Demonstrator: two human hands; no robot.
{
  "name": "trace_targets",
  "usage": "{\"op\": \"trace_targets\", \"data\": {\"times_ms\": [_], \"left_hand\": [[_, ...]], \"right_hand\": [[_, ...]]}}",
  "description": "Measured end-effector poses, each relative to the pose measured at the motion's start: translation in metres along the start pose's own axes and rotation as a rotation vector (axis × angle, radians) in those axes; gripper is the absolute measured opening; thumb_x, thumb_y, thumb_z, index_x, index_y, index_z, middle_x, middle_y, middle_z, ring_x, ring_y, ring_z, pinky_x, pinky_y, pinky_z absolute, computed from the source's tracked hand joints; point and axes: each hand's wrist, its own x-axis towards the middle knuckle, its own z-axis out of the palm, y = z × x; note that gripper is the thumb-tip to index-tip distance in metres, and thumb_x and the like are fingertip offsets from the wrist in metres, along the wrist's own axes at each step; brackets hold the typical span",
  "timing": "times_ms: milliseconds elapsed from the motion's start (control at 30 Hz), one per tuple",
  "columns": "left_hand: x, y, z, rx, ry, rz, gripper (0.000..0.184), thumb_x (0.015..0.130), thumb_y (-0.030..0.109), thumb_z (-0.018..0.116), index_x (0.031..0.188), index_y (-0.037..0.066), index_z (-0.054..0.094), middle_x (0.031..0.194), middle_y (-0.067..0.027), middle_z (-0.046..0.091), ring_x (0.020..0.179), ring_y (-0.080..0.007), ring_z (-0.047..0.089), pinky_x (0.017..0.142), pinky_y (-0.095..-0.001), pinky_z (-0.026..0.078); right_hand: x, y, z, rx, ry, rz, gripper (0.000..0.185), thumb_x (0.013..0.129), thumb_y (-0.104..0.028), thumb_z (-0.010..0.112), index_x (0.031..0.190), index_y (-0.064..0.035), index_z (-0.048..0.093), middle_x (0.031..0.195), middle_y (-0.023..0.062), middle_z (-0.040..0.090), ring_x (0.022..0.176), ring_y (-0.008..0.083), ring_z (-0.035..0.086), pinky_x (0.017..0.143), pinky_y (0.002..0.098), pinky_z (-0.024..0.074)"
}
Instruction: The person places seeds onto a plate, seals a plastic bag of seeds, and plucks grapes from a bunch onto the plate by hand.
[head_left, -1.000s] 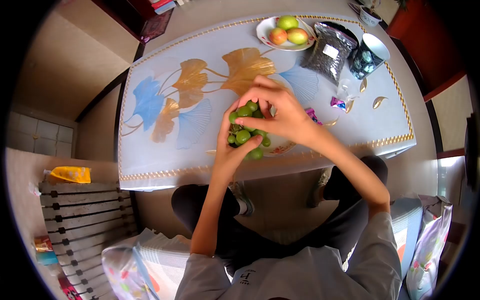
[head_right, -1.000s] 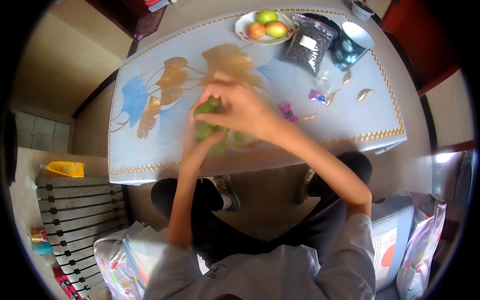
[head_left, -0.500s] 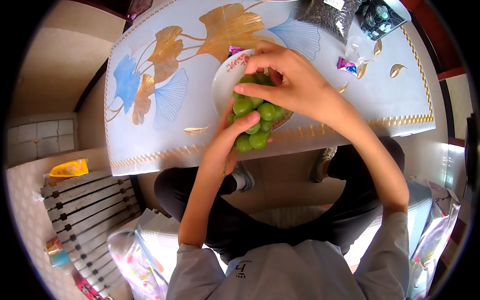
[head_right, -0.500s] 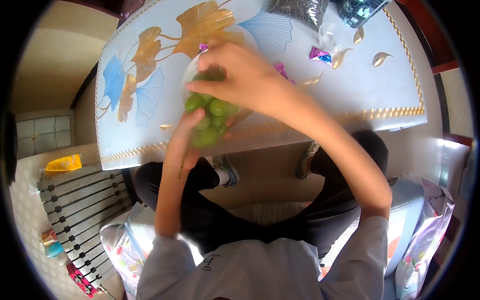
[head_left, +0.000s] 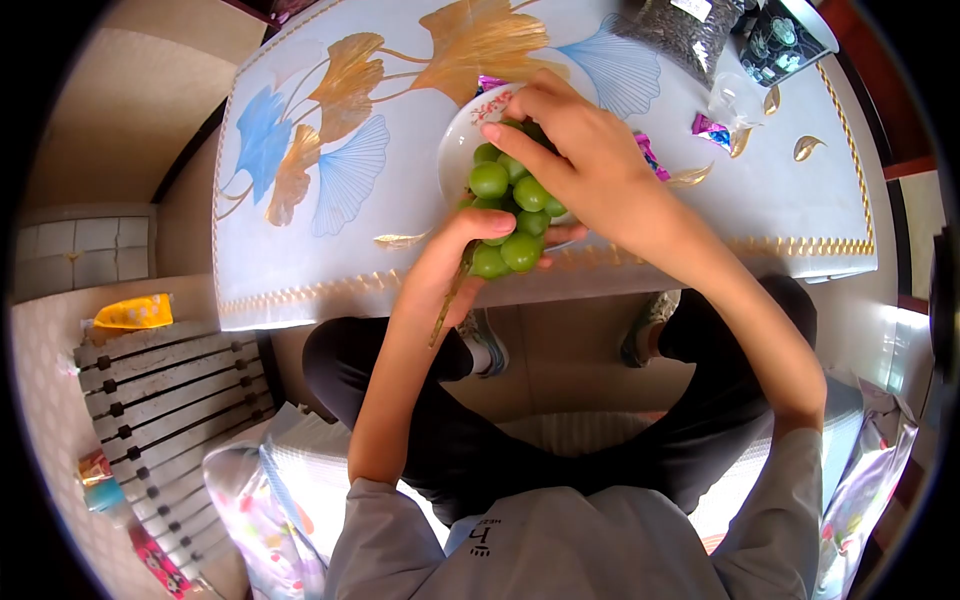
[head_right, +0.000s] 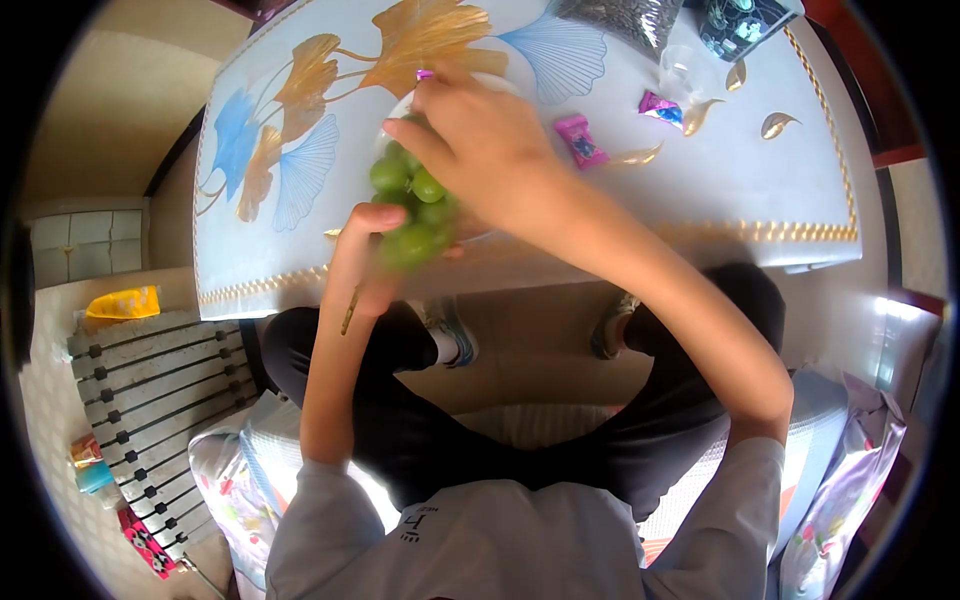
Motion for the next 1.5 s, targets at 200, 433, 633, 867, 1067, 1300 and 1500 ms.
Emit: {"op": "trace_targets", "data": {"times_ms": [200,433,633,867,1067,1300,1500], "left_hand": [[-0.001,0.006,-0.021,0.071,-0.03,0.029,0.068,0.081,0.024,0.063,0.142,0.003,0.043,0.125,-0.0153,0.062,0.105,-0.0264,0.066,0.093,-0.0378,0.052],[-0.006,0.006,-0.019,0.164,-0.048,0.034,0.075,0.079,0.022,0.064,0.147,0.005,0.039,0.123,-0.0172,0.063,0.108,-0.0267,0.064,0.088,-0.0364,0.054],[-0.006,0.01,-0.023,0.205,-0.113,-0.113,0.087,0.077,0.021,0.068,0.154,0.004,0.031,0.132,-0.0166,0.058,0.118,-0.0257,0.059,0.097,-0.0345,0.048],[-0.004,0.009,-0.024,0.238,-0.012,-0.138,0.093,0.075,0.02,0.072,0.155,0.005,0.028,0.137,-0.0139,0.054,0.127,-0.0241,0.051,0.105,-0.0331,0.041],[-0.01,0.013,-0.018,0.333,0.064,-0.134,0.094,0.074,0.021,0.077,0.154,0.005,0.031,0.134,-0.0123,0.055,0.124,-0.0231,0.053,0.105,-0.0326,0.04],[-0.016,0.012,-0.016,0.333,0.135,-0.095,0.093,0.075,0.02,0.079,0.153,0.002,0.032,0.132,-0.0136,0.056,0.123,-0.0217,0.053,0.105,-0.032,0.04],[-0.01,0.009,-0.019,0.352,-0.057,0.017,0.09,0.074,0.018,0.077,0.154,0.01,0.036,0.139,-0.012,0.052,0.129,-0.0232,0.049,0.111,-0.0332,0.034]], "right_hand": [[0.008,0.0,-0.021,0.228,-0.326,0.049,0.016,0.1,-0.02,0.06,0.104,-0.0043,0.058,0.096,0.0027,0.052,0.08,0.0145,0.051,0.067,0.0277,0.0423],[0.012,0.013,-0.036,0.215,-0.528,-0.08,0.016,0.101,-0.02,0.059,0.104,-0.0058,0.055,0.096,0.0006,0.048,0.075,0.0108,0.045,0.062,0.0259,0.038],[0.009,0.003,-0.038,0.061,-0.649,0.105,0.032,0.101,-0.034,0.056,0.091,-0.0044,0.051,0.078,0.0038,0.044,0.067,0.0158,0.044,0.061,0.0307,0.0374],[0.006,0.014,-0.018,-0.048,-0.47,-0.087,0.039,0.1,-0.035,0.055,0.082,0.0,0.052,0.073,0.0165,0.048,0.066,0.0305,0.051,0.063,0.0402,0.0407],[-0.001,0.001,-0.012,-0.244,-0.323,-0.17,0.035,0.097,-0.032,0.056,0.083,0.0004,0.058,0.071,0.0191,0.059,0.068,0.0396,0.058,0.064,0.0471,0.045],[-0.006,0.005,-0.005,-0.22,-0.234,-0.094,0.039,0.094,-0.037,0.059,0.075,-0.0026,0.065,0.07,0.0154,0.064,0.071,0.0341,0.064,0.065,0.0448,0.0507],[-0.002,0.013,-0.006,0.143,-0.09,-0.004,0.047,0.099,-0.037,0.055,0.072,0.0009,0.058,0.057,0.0106,0.052,0.053,0.0203,0.054,0.053,0.0356,0.042]]}}
